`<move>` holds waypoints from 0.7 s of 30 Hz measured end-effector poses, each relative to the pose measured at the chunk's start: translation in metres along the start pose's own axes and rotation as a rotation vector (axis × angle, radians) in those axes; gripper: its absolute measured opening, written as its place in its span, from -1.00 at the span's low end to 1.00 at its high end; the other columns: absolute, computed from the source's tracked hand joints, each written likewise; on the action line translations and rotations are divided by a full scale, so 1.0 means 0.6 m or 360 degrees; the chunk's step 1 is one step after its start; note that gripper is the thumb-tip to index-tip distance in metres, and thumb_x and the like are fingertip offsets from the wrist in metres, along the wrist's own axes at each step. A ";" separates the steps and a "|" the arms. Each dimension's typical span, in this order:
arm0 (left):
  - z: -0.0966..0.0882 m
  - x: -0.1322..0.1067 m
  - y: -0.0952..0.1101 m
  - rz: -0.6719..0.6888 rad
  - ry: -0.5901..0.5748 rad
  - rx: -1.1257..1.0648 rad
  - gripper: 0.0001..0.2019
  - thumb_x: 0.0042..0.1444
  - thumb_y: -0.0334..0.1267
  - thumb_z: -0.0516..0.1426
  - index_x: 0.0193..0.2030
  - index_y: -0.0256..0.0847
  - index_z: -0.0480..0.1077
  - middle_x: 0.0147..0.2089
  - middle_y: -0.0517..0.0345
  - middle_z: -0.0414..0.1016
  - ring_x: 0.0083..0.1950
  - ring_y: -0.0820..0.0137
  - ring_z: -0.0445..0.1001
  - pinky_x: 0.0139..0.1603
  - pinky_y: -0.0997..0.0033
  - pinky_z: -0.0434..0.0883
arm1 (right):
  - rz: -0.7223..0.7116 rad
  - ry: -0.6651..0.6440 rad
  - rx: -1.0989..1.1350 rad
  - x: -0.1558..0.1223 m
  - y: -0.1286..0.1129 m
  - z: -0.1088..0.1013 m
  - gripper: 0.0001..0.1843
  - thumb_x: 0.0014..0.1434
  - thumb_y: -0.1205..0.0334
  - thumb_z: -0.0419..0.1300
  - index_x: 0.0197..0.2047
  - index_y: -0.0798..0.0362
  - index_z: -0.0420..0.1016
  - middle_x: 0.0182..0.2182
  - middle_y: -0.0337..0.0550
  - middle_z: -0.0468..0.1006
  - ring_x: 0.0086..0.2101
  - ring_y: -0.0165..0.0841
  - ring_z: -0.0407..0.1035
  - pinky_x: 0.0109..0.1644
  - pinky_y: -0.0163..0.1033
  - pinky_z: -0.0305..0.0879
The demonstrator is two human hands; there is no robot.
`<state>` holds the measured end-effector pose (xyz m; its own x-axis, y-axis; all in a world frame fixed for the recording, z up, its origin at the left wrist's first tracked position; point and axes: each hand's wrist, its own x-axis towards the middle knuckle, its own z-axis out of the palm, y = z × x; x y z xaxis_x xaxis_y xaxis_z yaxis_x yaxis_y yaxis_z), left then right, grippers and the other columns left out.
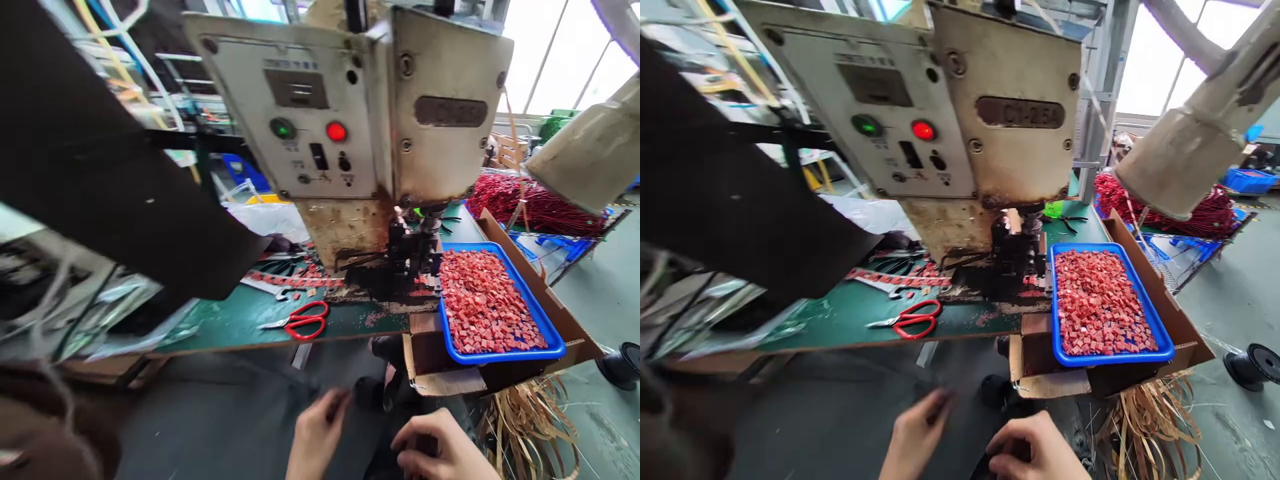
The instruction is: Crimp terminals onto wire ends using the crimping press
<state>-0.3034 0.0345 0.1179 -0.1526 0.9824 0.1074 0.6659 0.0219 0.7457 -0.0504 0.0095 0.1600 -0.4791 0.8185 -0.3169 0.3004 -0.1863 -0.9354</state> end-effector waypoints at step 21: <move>-0.123 0.025 0.012 0.0697 -0.0132 0.0459 -0.58 0.03 -0.13 0.35 0.08 0.04 0.56 0.11 0.03 0.62 0.12 0.12 0.58 0.15 0.17 0.56 | 0.0031 -0.0126 0.1214 0.098 0.152 0.103 -0.32 -0.19 -0.33 0.50 -0.27 0.11 0.54 -0.59 -0.24 0.50 -0.64 -0.43 0.30 -0.48 -0.30 0.19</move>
<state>-0.3548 0.0359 0.1733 0.2354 0.9221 0.3072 0.8300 -0.3552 0.4301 -0.1024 0.0070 0.0464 -0.5456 0.7755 -0.3176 -0.3296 -0.5470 -0.7695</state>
